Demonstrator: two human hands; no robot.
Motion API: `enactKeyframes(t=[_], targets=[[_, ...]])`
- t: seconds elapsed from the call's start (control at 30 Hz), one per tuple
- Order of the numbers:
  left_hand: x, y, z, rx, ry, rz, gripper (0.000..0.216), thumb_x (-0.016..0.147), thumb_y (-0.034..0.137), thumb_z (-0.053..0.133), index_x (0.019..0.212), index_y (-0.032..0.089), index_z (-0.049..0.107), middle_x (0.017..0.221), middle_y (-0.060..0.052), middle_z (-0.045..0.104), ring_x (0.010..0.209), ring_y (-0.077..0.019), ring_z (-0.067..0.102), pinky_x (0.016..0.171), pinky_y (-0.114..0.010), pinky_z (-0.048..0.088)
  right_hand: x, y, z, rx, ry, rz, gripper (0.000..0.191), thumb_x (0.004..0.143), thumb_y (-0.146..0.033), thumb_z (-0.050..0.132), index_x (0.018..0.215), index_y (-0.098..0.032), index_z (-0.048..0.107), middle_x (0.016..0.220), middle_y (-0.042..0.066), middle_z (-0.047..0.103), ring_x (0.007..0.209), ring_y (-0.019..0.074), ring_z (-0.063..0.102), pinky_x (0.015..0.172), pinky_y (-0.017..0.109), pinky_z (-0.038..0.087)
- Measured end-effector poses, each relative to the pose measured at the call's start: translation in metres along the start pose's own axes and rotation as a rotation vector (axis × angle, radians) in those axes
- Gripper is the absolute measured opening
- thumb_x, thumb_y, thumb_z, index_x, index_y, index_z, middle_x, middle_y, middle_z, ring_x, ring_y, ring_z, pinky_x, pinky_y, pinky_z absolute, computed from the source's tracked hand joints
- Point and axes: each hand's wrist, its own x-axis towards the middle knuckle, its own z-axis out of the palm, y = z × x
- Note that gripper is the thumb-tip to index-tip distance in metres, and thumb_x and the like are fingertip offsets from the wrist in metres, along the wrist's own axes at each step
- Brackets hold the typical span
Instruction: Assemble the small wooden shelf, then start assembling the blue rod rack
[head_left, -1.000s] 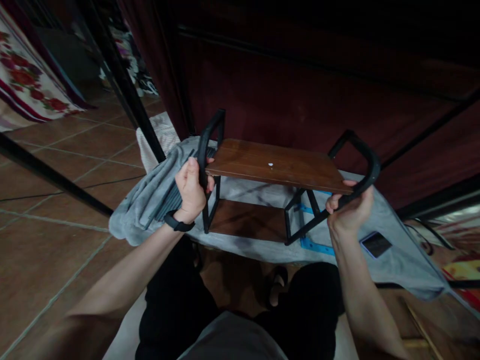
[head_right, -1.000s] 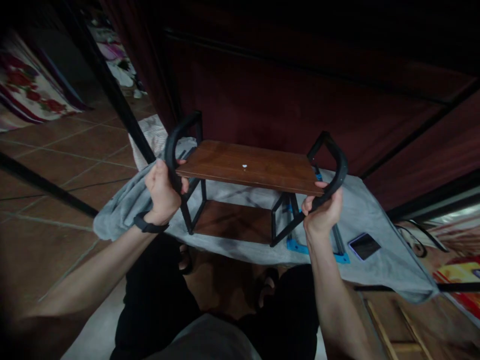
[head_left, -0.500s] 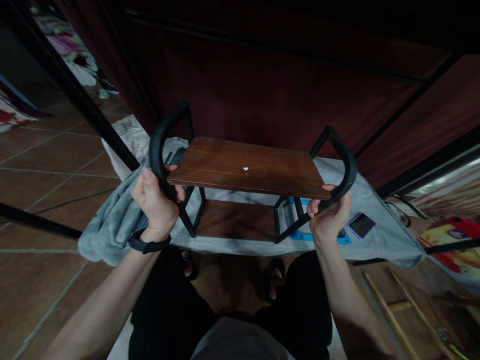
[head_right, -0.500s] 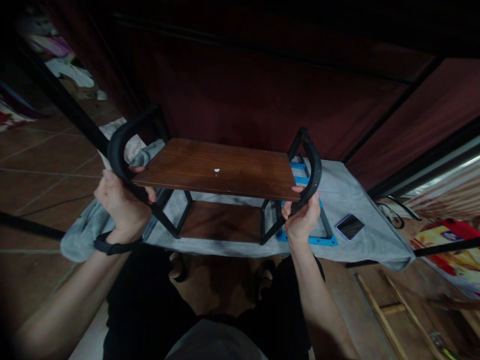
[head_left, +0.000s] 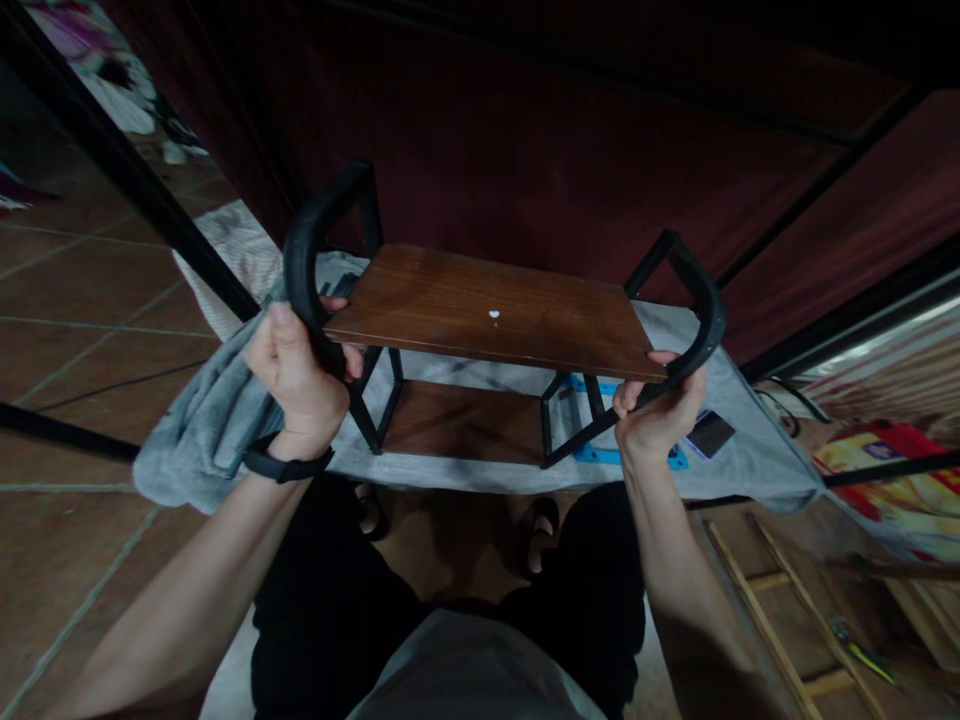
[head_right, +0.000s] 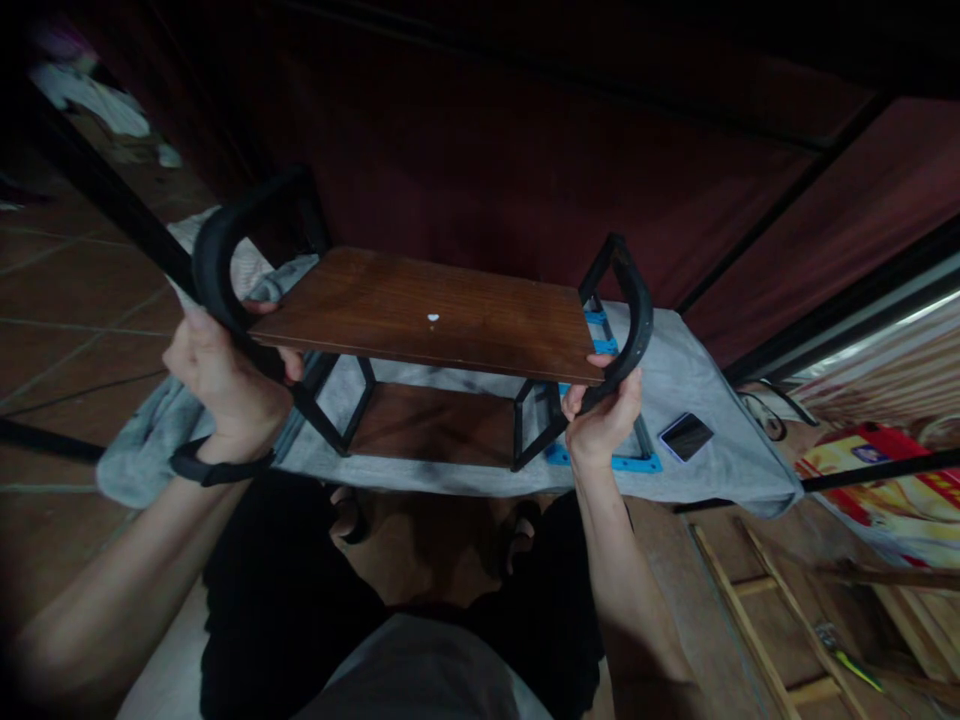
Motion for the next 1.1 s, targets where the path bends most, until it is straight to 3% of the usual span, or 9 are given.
enactKeyframes(t=[0.3,0.5,0.8,1.1], targets=[[-0.001,-0.002,-0.004,0.057,-0.026,0.001,0.055,0.098,0.055,0.038,0.089,0.01,0.068,0.048,0.005,0.05,0.033,-0.0069,0.045,0.034,-0.019,0.025,0.003,0.0,0.003,0.007,-0.012,0.011,0.042,0.094,-0.052,0.036,0.086,-0.022,0.063,0.042,-0.008,0.042,0.029,0.0086,0.032,0.03,0.02,0.025],[-0.001,-0.001,-0.004,0.022,-0.03,-0.011,0.054,0.097,0.057,0.042,0.09,0.009,0.067,0.067,0.0,0.061,0.034,-0.0041,0.045,0.032,-0.019,0.025,0.003,0.001,0.005,-0.003,-0.016,0.007,0.041,0.095,-0.05,0.035,0.088,-0.022,0.064,0.042,-0.007,0.043,0.03,0.0093,0.032,0.03,0.021,0.025],[-0.012,0.003,0.0,-0.002,-0.157,-0.171,0.054,0.091,0.066,0.047,0.095,0.018,0.071,0.049,0.002,0.051,0.034,-0.0107,0.043,0.035,-0.026,0.029,0.01,-0.003,-0.011,-0.022,0.011,0.005,0.041,0.093,-0.052,0.039,0.089,-0.022,0.067,0.047,-0.005,0.049,0.036,0.0113,0.043,0.035,0.023,0.032],[-0.001,0.004,-0.015,-0.006,-0.089,-0.186,0.054,0.091,0.068,0.044,0.1,0.021,0.069,0.057,0.0,0.057,0.037,-0.011,0.045,0.037,-0.026,0.028,-0.001,0.001,0.005,0.065,-0.026,0.11,0.039,0.092,-0.049,0.045,0.093,-0.019,0.07,0.062,-0.001,0.057,0.049,0.0115,0.05,0.043,0.024,0.039]])
